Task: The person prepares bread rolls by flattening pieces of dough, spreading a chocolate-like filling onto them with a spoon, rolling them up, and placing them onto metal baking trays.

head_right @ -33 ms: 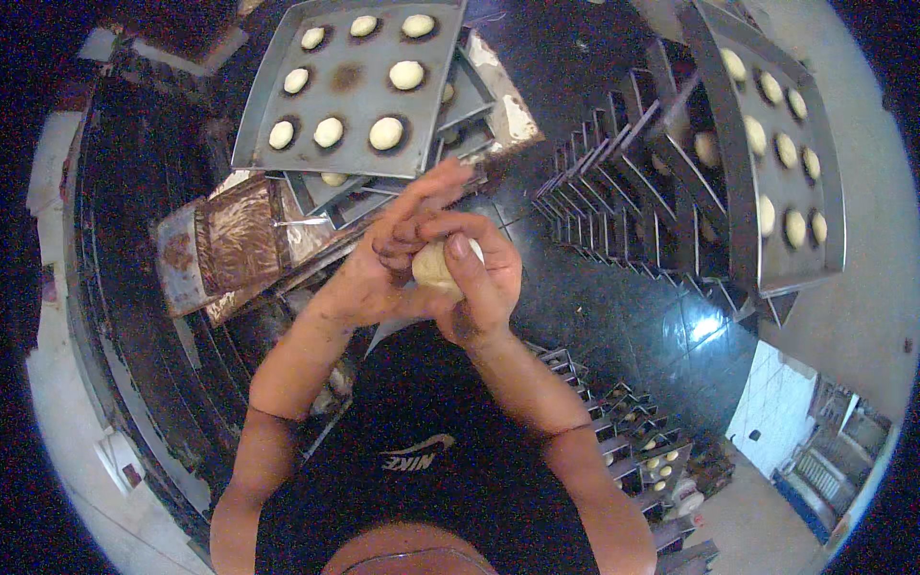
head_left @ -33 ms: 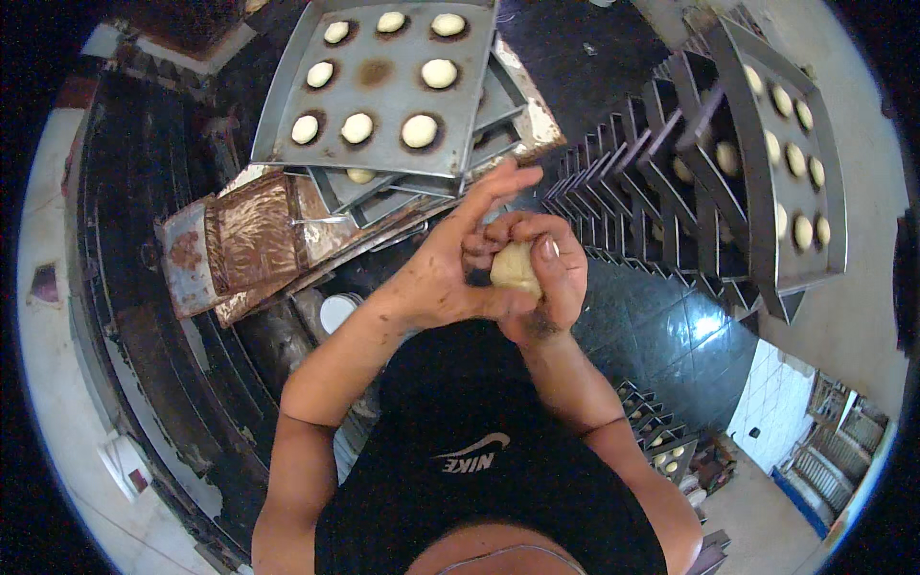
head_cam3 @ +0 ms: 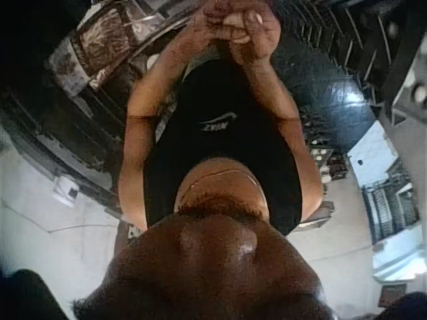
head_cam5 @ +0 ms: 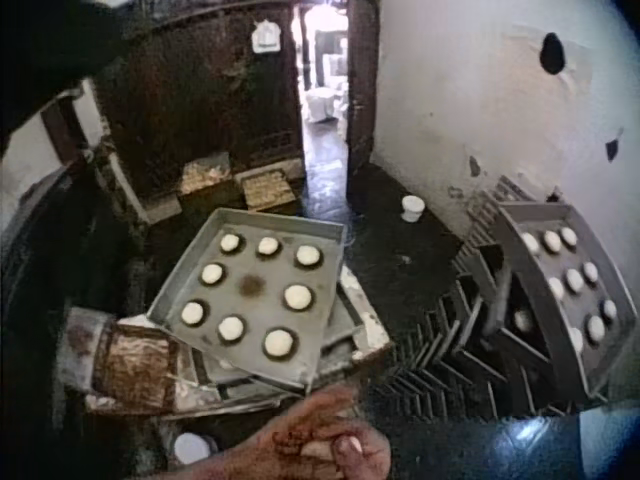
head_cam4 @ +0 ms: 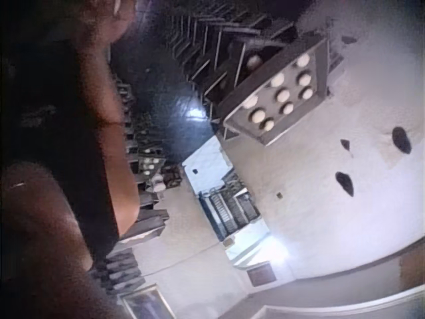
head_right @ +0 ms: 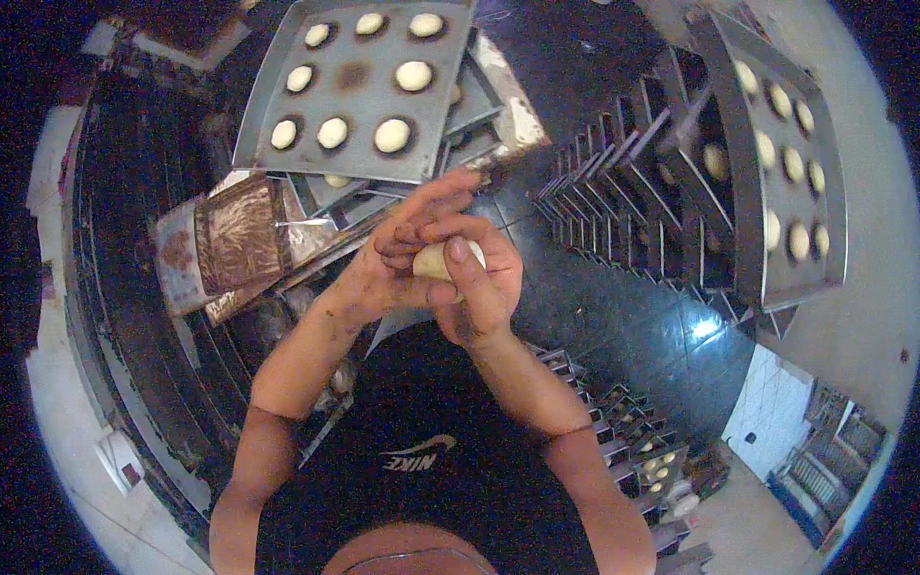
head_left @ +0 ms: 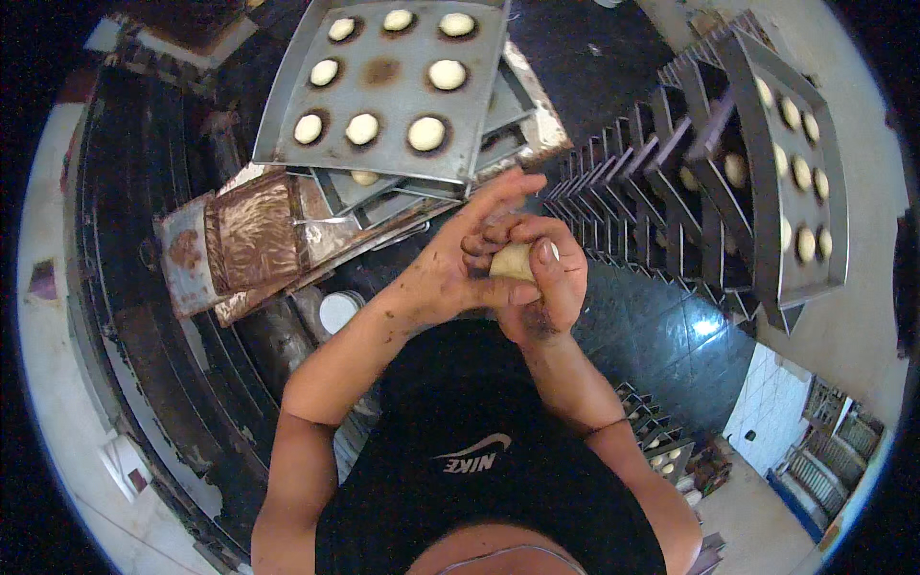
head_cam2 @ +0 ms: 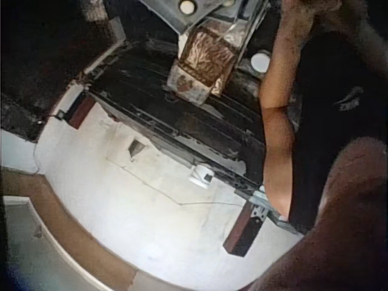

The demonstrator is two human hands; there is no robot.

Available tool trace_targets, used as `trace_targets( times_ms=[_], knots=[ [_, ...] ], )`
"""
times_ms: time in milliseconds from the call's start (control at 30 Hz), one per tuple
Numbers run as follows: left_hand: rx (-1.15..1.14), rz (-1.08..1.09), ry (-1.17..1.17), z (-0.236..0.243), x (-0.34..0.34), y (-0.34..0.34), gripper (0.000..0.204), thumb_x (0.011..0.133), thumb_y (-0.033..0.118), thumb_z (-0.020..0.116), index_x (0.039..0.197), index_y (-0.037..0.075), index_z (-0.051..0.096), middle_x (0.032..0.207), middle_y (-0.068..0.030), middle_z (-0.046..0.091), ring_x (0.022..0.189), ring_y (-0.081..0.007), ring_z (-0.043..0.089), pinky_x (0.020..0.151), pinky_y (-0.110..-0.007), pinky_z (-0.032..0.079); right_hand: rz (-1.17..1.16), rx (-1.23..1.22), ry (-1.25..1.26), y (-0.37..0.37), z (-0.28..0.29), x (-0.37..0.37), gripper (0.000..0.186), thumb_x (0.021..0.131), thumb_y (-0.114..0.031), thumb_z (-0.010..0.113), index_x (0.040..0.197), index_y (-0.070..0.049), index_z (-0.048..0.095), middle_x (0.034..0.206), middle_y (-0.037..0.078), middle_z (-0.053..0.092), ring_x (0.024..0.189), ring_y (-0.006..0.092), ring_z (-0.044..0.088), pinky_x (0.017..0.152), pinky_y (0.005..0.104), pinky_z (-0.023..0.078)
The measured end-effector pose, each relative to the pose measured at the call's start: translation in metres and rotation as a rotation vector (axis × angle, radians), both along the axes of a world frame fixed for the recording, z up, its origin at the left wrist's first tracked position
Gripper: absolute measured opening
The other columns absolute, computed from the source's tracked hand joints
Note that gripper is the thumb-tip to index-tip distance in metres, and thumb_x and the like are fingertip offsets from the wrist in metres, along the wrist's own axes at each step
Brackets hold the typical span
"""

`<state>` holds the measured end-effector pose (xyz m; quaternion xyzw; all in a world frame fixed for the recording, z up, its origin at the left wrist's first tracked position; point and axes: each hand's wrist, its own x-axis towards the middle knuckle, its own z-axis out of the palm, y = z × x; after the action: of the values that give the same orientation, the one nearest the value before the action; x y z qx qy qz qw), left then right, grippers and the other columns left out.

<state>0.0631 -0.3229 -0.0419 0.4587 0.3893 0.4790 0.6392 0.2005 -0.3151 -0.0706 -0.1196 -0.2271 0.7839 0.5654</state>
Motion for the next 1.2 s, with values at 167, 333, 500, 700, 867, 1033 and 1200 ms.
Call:
trace_targets(
  times_ms=[167, 333, 500, 700, 867, 1033, 1200],
  knots=[
    [-0.193, 0.273, -0.258, -0.067, -0.082, 0.027, 0.072, 0.089, 0.018, 0.076, 0.151, 0.004, 0.043, 0.142, -0.0096, 0.056, 0.129, -0.0228, 0.054, 0.11, -0.039, 0.042, 0.022, -0.122, -0.498, 0.059, -0.04, -0.08, 0.023, 0.102, -0.017, 0.061, 0.108, 0.003, 0.07, 0.108, 0.014, 0.073, 0.101, 0.0238, 0.071, 0.09, 0.0357, 0.056],
    [-0.059, 0.826, 0.323, -0.104, -0.198, 0.055, 0.057, 0.083, 0.01, 0.077, 0.136, 0.004, 0.055, 0.133, -0.0118, 0.061, 0.124, -0.0251, 0.059, 0.104, -0.039, 0.047, 0.023, 0.694, -1.382, 0.204, -0.083, -0.21, 0.031, 0.102, -0.02, 0.06, 0.117, 0.005, 0.069, 0.116, 0.02, 0.072, 0.107, 0.036, 0.07, 0.097, 0.047, 0.054],
    [0.019, 0.589, 0.675, -0.114, -0.269, 0.076, 0.037, 0.085, 0.01, 0.076, 0.119, 0.002, 0.066, 0.129, -0.0167, 0.063, 0.119, -0.0311, 0.062, 0.102, -0.039, 0.049, -0.041, 1.509, -1.832, 0.275, -0.151, -0.285, 0.064, 0.1, -0.04, 0.059, 0.143, 0.007, 0.05, 0.152, 0.027, 0.047, 0.141, 0.0472, 0.043, 0.117, 0.0583, 0.034],
    [0.079, 0.479, 0.647, -0.108, -0.298, 0.065, 0.037, 0.084, 0.014, 0.078, 0.118, 0.004, 0.068, 0.127, -0.0158, 0.064, 0.115, -0.0307, 0.064, 0.1, -0.04, 0.051, 0.266, 1.264, -1.794, 0.278, -0.115, -0.301, 0.071, 0.098, -0.05, 0.058, 0.148, 0.0, 0.049, 0.156, 0.028, 0.042, 0.145, 0.0479, 0.037, 0.121, 0.0591, 0.029],
    [0.079, 1.014, 1.193, -0.105, -0.377, 0.062, 0.058, 0.087, 0.028, 0.078, 0.134, -0.003, 0.06, 0.133, -0.0207, 0.065, 0.126, -0.0377, 0.058, 0.11, -0.045, 0.043, -0.555, 0.465, -1.722, 0.212, -0.083, -0.161, 0.048, 0.085, -0.009, 0.077, 0.127, 0.002, 0.057, 0.122, 0.016, 0.059, 0.114, 0.0289, 0.058, 0.104, 0.0415, 0.044],
    [-0.631, 0.381, 0.829, -0.141, -0.407, 0.062, 0.056, 0.096, 0.042, 0.071, 0.124, -0.006, 0.063, 0.122, -0.0228, 0.066, 0.101, -0.0289, 0.065, 0.095, -0.041, 0.05, 0.119, -0.585, -1.333, 0.088, -0.127, -0.081, 0.049, 0.083, -0.015, 0.076, 0.126, 0.003, 0.06, 0.112, 0.013, 0.069, 0.1, 0.0233, 0.064, 0.093, 0.0376, 0.051],
    [-0.604, 0.655, 0.681, -0.117, -0.392, 0.015, 0.061, 0.101, 0.039, 0.064, 0.141, -0.006, 0.054, 0.133, -0.0173, 0.062, 0.118, -0.0272, 0.058, 0.105, -0.04, 0.043, -0.016, -0.255, -1.32, 0.096, -0.085, -0.066, 0.057, 0.082, -0.012, 0.061, 0.137, 0.004, 0.056, 0.118, 0.013, 0.066, 0.111, 0.0232, 0.059, 0.1, 0.0353, 0.046]
  ],
)
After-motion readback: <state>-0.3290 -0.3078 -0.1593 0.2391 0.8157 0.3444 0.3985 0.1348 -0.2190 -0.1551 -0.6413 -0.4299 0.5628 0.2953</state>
